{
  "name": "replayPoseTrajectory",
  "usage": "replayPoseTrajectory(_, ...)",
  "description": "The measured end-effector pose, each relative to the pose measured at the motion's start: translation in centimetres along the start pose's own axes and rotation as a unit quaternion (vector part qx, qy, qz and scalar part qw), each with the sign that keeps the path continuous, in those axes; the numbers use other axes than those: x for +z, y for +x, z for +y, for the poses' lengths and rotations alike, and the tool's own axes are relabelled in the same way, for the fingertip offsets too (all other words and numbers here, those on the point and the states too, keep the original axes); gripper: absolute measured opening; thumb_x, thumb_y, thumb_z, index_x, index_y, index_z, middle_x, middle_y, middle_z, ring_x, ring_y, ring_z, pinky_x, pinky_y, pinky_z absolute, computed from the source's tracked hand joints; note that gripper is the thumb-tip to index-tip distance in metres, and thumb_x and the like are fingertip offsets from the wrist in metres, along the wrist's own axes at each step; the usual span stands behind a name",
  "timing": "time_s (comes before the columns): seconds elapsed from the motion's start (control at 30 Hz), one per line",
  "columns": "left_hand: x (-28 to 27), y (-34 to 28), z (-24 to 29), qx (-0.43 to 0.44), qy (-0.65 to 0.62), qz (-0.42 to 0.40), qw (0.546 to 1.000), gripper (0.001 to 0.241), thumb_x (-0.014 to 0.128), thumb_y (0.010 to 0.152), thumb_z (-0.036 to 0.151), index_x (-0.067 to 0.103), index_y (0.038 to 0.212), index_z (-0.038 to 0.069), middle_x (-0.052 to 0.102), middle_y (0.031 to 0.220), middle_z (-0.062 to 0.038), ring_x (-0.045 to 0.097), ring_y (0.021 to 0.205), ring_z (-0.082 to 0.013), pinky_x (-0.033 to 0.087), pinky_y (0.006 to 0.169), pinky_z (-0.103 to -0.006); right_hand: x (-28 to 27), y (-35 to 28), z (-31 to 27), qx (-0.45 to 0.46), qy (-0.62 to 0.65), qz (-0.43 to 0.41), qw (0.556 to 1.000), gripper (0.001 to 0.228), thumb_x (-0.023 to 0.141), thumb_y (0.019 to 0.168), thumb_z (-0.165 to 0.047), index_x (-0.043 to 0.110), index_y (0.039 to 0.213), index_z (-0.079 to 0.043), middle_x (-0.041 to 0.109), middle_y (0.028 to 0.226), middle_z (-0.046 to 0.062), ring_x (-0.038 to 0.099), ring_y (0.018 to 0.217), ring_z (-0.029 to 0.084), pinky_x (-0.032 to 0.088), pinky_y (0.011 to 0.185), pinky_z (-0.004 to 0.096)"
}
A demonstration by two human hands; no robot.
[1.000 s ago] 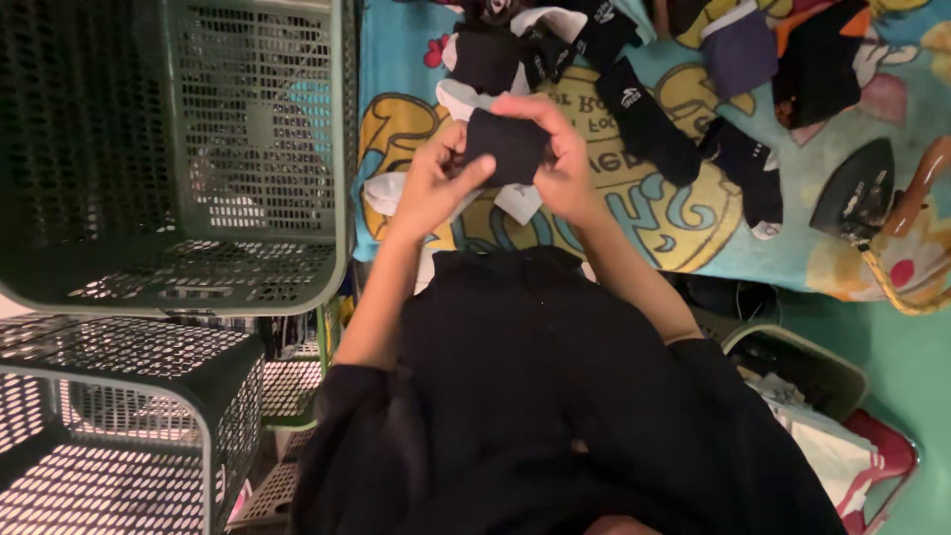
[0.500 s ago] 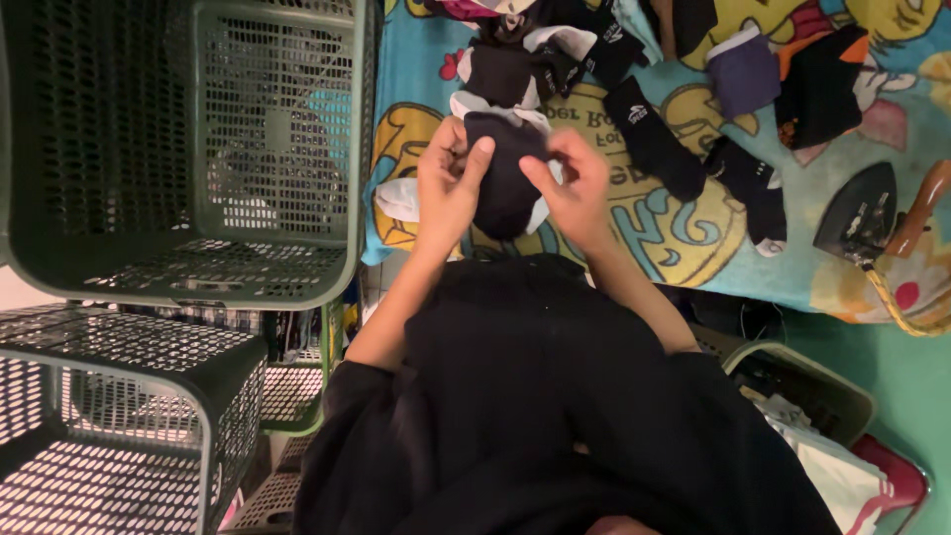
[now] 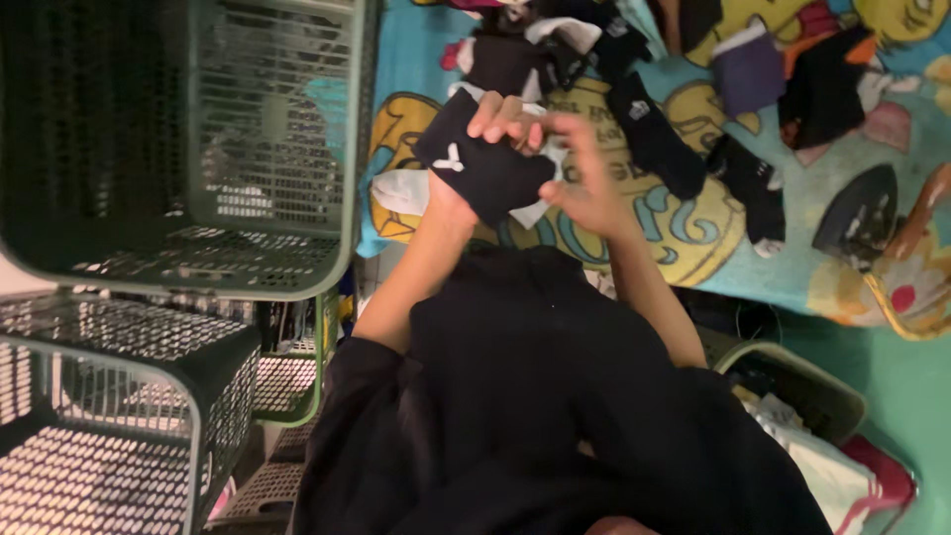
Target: The person folds various clothing items, including underwear, socks, and shirts, one by one on a bed. They pick up each item from a pile, fold it neatly, and place it on a growing stack of folded clothes.
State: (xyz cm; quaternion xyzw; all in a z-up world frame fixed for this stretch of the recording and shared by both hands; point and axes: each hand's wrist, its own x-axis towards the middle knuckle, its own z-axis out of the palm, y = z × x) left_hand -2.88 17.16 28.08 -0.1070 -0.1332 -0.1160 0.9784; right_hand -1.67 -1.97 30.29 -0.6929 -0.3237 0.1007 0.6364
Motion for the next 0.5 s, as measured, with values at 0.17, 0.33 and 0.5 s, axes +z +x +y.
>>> replayPoseTrajectory(0.17, -5.0, 0.5, -0.3, 0.018, 0.039, 0.093, 0.995, 0.024, 0.053, 0.105, 0.031, 0.053, 0.099, 0.008, 0.06, 0.107, -0.009, 0.06, 0.12, -0.0253, 0.046, 0.119, -0.0465, -1.5, -5.4, 7.9, 0.151, 0.026, -0.069, 0.986, 0.048, 0.073, 0.1, -0.032, 0.059, 0.133, 0.0, 0.064, 0.122, 0.007, 0.058, 0.112, 0.016, 0.048, 0.099, 0.034)
replayPoseTrajectory(0.33, -8.7, -0.5, 0.7, -0.131, 0.244, 0.183, 0.943, 0.053, 0.062, 0.09, 0.043, 0.055, 0.126, 0.004, 0.065, 0.131, -0.018, 0.058, 0.13, -0.0304, 0.048, 0.108, -0.0459, -7.3, -11.8, 6.3, 0.235, -0.221, 0.011, 0.947, 0.038, 0.075, 0.101, -0.029, 0.058, 0.116, 0.0, 0.061, 0.097, 0.011, 0.055, 0.091, 0.016, 0.048, 0.081, 0.036)
replayPoseTrajectory(0.5, -13.9, -0.1, -6.2, -0.259, 0.55, 0.216, 0.764, 0.041, 0.067, 0.091, -0.006, 0.053, 0.128, 0.0, 0.071, 0.115, -0.017, 0.07, 0.11, -0.0261, 0.055, 0.098, -0.0345, -13.1, -17.5, 4.1, 0.3, -0.178, 0.076, 0.934, 0.038, 0.078, 0.095, -0.028, 0.056, 0.109, -0.001, 0.058, 0.089, 0.009, 0.053, 0.082, 0.017, 0.047, 0.075, 0.034)
